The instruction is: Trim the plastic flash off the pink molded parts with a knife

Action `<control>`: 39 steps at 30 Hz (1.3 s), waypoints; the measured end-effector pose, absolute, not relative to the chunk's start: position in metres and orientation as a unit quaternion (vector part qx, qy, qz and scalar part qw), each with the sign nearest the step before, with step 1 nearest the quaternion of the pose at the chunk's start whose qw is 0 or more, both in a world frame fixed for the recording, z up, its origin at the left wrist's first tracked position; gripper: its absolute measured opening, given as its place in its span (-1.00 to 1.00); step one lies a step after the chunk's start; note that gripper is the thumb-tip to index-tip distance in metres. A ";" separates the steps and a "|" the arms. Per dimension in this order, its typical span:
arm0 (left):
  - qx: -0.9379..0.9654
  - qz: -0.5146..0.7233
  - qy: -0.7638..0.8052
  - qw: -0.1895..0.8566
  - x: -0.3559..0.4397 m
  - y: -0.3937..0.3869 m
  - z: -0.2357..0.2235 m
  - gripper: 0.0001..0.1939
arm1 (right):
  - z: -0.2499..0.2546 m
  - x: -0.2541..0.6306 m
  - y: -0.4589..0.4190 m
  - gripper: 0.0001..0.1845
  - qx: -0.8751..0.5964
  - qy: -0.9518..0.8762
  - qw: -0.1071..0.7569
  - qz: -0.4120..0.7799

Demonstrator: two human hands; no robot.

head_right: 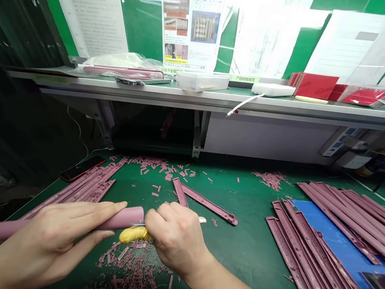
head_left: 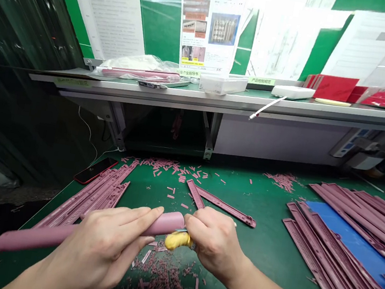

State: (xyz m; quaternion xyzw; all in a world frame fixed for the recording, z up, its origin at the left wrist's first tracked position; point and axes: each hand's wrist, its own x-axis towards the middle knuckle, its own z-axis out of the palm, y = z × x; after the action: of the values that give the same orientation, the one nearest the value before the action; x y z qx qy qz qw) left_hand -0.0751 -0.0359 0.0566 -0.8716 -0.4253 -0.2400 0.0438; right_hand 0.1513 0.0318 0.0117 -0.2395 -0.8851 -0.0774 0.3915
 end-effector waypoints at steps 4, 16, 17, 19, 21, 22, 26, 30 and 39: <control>-0.831 -0.278 -0.481 -0.014 -0.067 -0.043 0.049 -0.51 | 0.007 0.147 0.034 -0.67 -0.287 -0.858 0.420 -0.076; -0.795 -0.309 -0.517 -0.070 -0.066 -0.035 0.034 -0.51 | -0.002 0.138 0.048 -0.51 -0.236 -0.871 0.428 -0.055; -0.823 -0.298 -0.481 -0.045 -0.071 -0.028 0.036 -0.52 | 0.000 0.142 0.051 -0.46 -0.205 -0.884 0.419 -0.027; -0.882 -0.265 -0.389 0.011 -0.081 -0.015 0.041 -0.54 | 0.006 0.152 0.057 -0.39 -0.149 -0.909 0.389 0.033; -0.921 -0.234 -0.306 0.059 -0.087 -0.005 0.047 -0.55 | 0.012 0.164 0.060 -0.35 -0.133 -0.925 0.349 0.065; -0.931 -0.224 -0.278 0.076 -0.088 -0.001 0.050 -0.57 | 0.015 0.170 0.059 -0.35 -0.137 -0.932 0.329 0.067; -0.945 -0.207 -0.224 0.115 -0.081 0.002 0.061 -0.63 | 0.024 0.184 0.051 -0.39 -0.154 -0.951 0.268 0.030; -0.957 -0.153 -0.208 0.131 -0.074 0.000 0.072 -0.60 | 0.029 0.189 0.045 -0.49 -0.139 -0.958 0.251 -0.018; -0.953 -0.215 -0.207 0.061 -0.071 -0.003 0.088 -0.56 | 0.035 0.202 0.040 -0.51 -0.092 -0.940 0.324 0.064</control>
State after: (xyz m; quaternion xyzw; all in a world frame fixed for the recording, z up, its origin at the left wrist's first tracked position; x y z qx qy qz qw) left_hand -0.0706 -0.0027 0.0879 -0.9525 -0.2070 -0.2148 0.0610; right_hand 0.2025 0.0396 0.0349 -0.0918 -0.9395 0.0639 0.3238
